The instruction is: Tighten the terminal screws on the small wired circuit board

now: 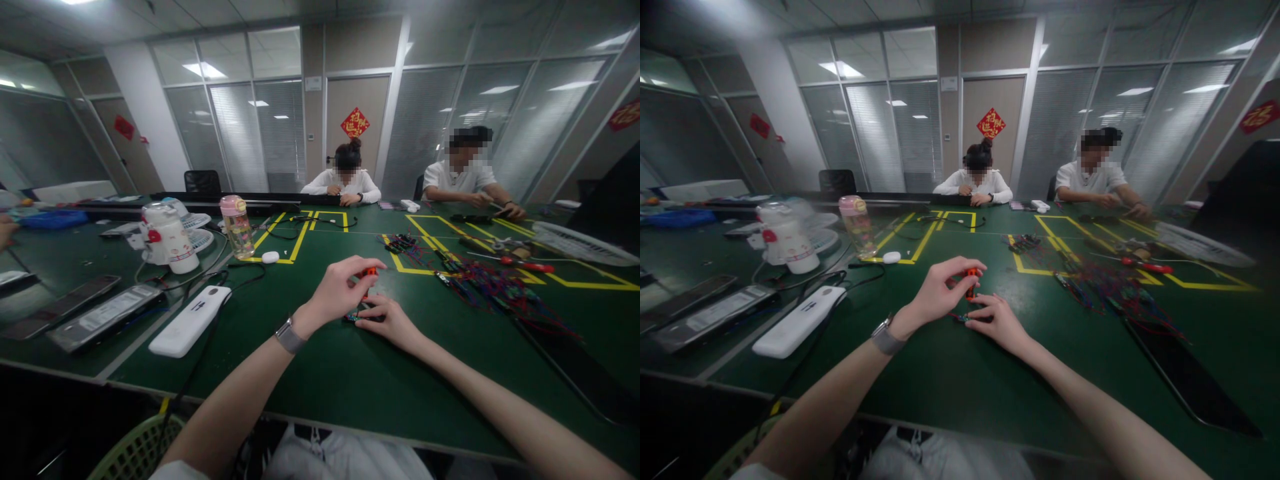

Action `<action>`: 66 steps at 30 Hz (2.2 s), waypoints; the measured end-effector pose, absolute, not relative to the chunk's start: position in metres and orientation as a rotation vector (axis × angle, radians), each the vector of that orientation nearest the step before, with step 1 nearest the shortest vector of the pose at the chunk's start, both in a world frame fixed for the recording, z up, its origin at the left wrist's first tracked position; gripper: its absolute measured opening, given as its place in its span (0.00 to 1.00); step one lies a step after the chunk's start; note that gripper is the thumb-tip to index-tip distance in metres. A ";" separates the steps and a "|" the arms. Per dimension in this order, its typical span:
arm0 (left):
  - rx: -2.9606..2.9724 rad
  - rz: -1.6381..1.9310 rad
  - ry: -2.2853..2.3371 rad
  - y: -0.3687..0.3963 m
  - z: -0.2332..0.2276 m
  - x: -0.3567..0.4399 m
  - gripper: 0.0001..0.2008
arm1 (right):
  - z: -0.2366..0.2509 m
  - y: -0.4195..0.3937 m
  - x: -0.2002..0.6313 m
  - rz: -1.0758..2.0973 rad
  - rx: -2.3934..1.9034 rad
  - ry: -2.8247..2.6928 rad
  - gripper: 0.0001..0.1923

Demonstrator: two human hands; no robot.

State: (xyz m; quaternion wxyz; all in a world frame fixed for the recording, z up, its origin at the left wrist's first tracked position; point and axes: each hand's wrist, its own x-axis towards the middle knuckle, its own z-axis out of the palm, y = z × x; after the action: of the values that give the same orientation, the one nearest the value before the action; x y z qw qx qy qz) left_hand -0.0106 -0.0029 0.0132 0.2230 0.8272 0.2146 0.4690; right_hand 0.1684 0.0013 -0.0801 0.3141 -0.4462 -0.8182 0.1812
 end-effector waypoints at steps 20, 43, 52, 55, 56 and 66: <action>2.444 1.222 0.494 -0.018 0.014 0.000 0.14 | -0.079 -0.001 0.165 0.481 -1.067 -2.135 0.08; 2.366 1.648 0.765 -0.007 0.006 0.003 0.12 | -0.078 0.001 0.167 0.503 -1.162 -2.169 0.08; 2.357 1.482 0.645 -0.002 0.008 -0.005 0.18 | -0.080 0.001 0.167 0.515 -1.153 -2.145 0.09; 2.276 1.428 0.617 0.002 0.009 -0.008 0.18 | -0.082 0.002 0.167 0.512 -1.158 -2.134 0.10; 2.259 1.437 0.643 0.003 0.010 -0.008 0.16 | -0.082 0.002 0.168 0.509 -1.160 -2.134 0.10; 1.985 1.282 0.602 0.008 0.010 -0.011 0.19 | -0.083 0.002 0.168 0.501 -1.154 -2.153 0.10</action>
State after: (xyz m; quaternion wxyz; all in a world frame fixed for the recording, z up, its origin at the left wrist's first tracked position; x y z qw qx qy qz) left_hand -0.0109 0.0076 0.0104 0.3442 0.7644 0.2317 0.4935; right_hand 0.1684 0.0017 -0.0828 0.3183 -0.4387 -0.8185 0.1905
